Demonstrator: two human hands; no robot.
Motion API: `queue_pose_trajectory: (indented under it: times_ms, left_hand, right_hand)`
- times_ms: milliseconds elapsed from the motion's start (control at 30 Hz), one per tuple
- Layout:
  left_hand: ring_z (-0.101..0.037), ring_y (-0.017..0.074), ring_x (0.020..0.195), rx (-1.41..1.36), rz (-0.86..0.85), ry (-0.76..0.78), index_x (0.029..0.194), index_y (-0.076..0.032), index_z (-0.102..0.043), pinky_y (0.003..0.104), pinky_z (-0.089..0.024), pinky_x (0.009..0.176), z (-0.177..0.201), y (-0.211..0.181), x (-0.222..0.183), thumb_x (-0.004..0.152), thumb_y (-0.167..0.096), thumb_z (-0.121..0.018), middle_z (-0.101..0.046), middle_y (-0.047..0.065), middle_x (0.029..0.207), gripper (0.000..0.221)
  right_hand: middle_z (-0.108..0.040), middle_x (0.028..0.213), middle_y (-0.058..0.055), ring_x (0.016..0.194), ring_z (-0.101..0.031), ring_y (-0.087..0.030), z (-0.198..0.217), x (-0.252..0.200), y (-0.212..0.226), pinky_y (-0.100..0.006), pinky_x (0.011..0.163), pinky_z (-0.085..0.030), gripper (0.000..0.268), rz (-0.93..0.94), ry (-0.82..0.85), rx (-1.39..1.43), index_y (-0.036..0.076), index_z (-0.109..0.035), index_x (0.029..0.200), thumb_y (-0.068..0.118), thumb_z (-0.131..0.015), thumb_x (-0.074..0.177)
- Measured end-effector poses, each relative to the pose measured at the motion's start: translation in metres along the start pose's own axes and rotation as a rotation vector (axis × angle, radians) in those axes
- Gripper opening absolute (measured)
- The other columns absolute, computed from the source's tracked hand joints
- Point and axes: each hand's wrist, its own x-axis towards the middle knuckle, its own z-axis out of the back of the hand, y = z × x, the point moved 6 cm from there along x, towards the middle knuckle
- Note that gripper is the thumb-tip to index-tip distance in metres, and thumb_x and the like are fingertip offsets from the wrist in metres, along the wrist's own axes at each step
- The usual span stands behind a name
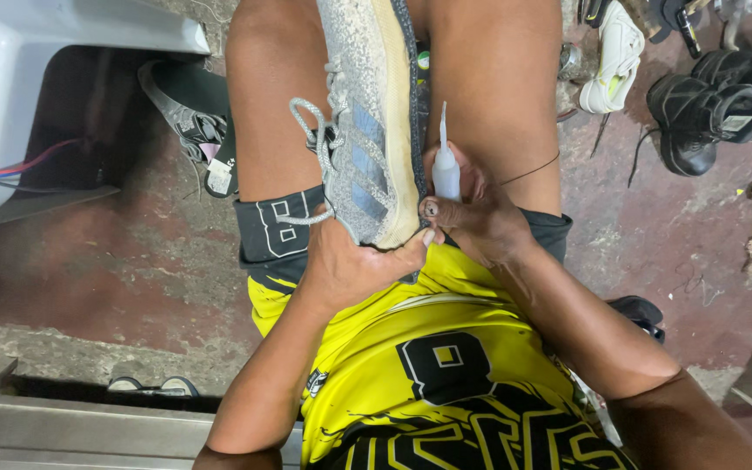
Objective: The person repairs a sneaker by hand using a needle, thread, and adhesive; they stitch the upper to the sole, apply liquid glue from a small bottle, and trim excess thread with pliers.
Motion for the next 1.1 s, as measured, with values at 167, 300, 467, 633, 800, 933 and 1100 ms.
queue_pose_trajectory:
  times_ms: [167,300,467,633,800,933,1100]
  left_hand:
    - [-0.072,0.0309,0.086,0.072,-0.073,-0.025,0.099,-0.012,-0.072,0.04,-0.057,0.078,0.001,0.002,-0.001,0.088,-0.025,-0.078,-0.073,0.008,0.094,0.018]
    - [-0.072,0.0323,0.088,0.125,-0.088,-0.037,0.1,-0.013,-0.072,0.041,-0.057,0.08,0.001,0.005,-0.001,0.088,-0.026,-0.078,-0.074,0.008,0.096,0.019]
    - [-0.072,0.0333,0.09,0.093,-0.048,-0.047,0.107,-0.009,-0.07,0.041,-0.058,0.08,0.002,0.008,-0.002,0.085,-0.03,-0.081,-0.073,0.011,0.1,0.032]
    - [-0.072,0.0336,0.092,0.092,-0.031,-0.038,0.108,-0.009,-0.071,0.041,-0.058,0.082,0.0,0.009,-0.004,0.087,-0.03,-0.081,-0.074,0.011,0.101,0.031]
    - [-0.072,0.0333,0.09,0.106,-0.015,-0.025,0.107,-0.01,-0.071,0.041,-0.057,0.081,0.001,0.009,-0.002,0.086,-0.031,-0.081,-0.074,0.01,0.1,0.031]
    - [-0.072,0.0332,0.09,0.084,-0.016,-0.031,0.107,-0.01,-0.07,0.041,-0.057,0.081,0.0,0.008,-0.003,0.086,-0.031,-0.08,-0.074,0.01,0.099,0.031]
    - [-0.072,0.0331,0.089,0.11,-0.026,-0.03,0.106,-0.01,-0.071,0.041,-0.057,0.08,-0.001,0.008,-0.003,0.087,-0.032,-0.079,-0.074,0.01,0.098,0.03]
  right_hand:
    - [-0.055,0.09,0.001,0.076,-0.059,-0.01,-0.002,0.0,0.001,-0.027,0.064,-0.049,0.039,-0.002,0.023,-0.018,0.007,-0.053,0.114,0.011,-0.083,0.09]
    - [-0.051,0.092,0.002,0.076,-0.058,-0.01,-0.006,0.001,0.002,-0.026,0.063,-0.048,0.039,0.007,0.017,-0.012,0.008,-0.052,0.113,0.011,-0.082,0.089]
    - [-0.051,0.094,0.001,0.078,-0.055,-0.01,-0.008,0.002,0.003,-0.026,0.065,-0.046,0.036,0.027,0.032,-0.022,0.007,-0.051,0.113,0.008,-0.081,0.092]
    - [-0.05,0.094,0.002,0.08,-0.054,-0.008,-0.012,0.002,0.005,-0.025,0.067,-0.045,0.034,0.041,0.034,-0.03,0.008,-0.051,0.112,0.006,-0.079,0.092]
    - [-0.052,0.094,0.001,0.083,-0.054,-0.008,-0.019,0.005,0.01,-0.024,0.07,-0.045,0.031,0.025,0.015,-0.079,0.007,-0.053,0.11,0.004,-0.078,0.092]
    - [-0.052,0.094,0.002,0.084,-0.053,-0.007,-0.016,0.002,0.01,-0.023,0.07,-0.045,0.031,0.026,0.009,-0.114,0.007,-0.052,0.11,0.004,-0.077,0.092]
    - [-0.053,0.09,0.002,0.079,-0.053,-0.008,-0.01,0.002,0.004,-0.024,0.066,-0.044,0.031,0.017,0.01,-0.119,0.006,-0.052,0.109,0.004,-0.077,0.091]
